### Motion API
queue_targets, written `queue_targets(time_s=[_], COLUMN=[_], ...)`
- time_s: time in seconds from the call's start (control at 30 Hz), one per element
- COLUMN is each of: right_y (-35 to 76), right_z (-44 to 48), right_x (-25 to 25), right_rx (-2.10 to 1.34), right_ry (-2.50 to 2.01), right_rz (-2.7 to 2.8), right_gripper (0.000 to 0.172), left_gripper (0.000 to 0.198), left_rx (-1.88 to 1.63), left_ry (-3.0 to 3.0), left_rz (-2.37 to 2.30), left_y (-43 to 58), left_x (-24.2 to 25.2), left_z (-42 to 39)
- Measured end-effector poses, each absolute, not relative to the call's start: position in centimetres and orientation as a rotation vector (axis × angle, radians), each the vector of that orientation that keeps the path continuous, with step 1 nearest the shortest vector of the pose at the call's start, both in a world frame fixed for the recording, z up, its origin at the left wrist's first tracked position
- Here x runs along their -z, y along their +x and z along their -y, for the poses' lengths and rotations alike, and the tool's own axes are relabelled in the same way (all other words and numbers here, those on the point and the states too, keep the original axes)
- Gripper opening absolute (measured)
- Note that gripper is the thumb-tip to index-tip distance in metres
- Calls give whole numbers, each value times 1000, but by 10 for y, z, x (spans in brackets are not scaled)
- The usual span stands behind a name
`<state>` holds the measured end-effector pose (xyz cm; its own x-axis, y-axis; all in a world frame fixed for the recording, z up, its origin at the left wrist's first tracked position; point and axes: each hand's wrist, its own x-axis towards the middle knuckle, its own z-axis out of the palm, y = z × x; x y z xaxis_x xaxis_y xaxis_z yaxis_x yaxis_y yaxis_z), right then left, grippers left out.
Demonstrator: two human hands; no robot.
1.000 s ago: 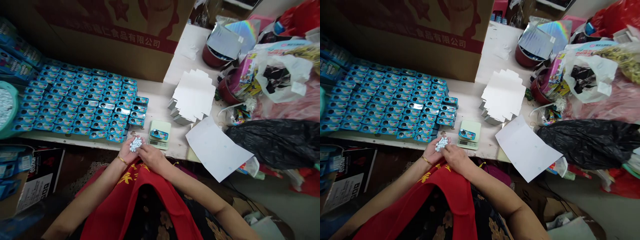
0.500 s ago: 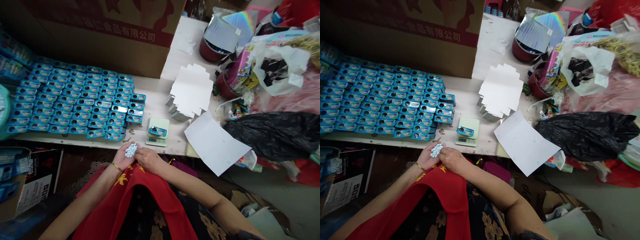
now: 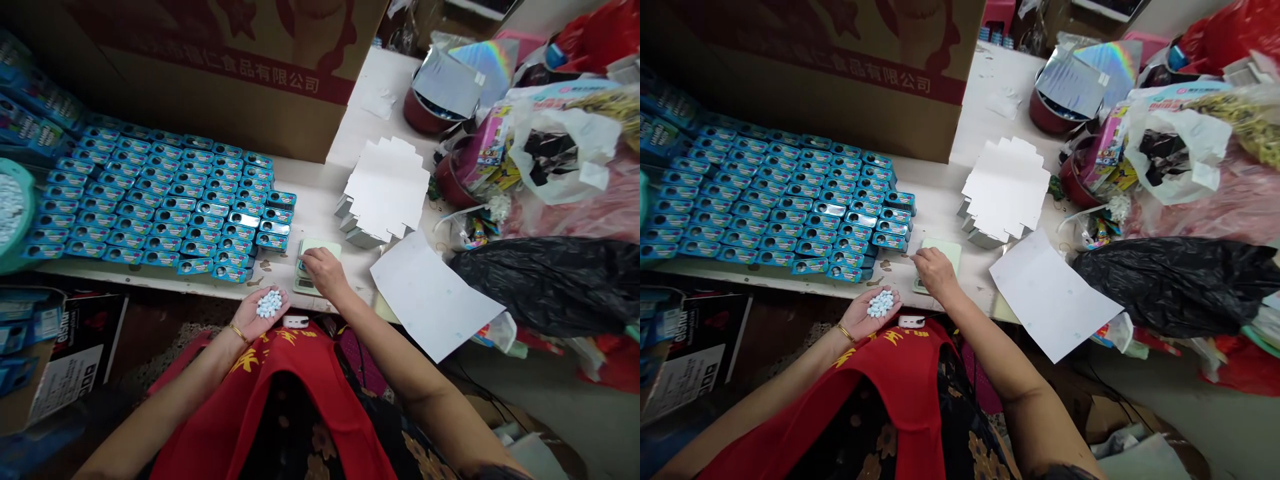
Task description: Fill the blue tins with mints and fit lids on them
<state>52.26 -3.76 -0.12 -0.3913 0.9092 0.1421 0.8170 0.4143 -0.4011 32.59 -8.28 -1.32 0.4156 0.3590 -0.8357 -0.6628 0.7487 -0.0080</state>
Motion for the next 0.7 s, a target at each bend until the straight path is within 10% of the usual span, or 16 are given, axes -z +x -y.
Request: queue_targets(time_s=[0.7], right_y=[466], right_z=[109], right_x=[-17], right_rx=[-576], right_ry=[-1136], right_rz=[2766], right_gripper=[14], left_gripper=[20], left_rx=[-539], left_ry=[-469], left_rz=[-881], left_y=[331], left_x=[11], left_z=[87])
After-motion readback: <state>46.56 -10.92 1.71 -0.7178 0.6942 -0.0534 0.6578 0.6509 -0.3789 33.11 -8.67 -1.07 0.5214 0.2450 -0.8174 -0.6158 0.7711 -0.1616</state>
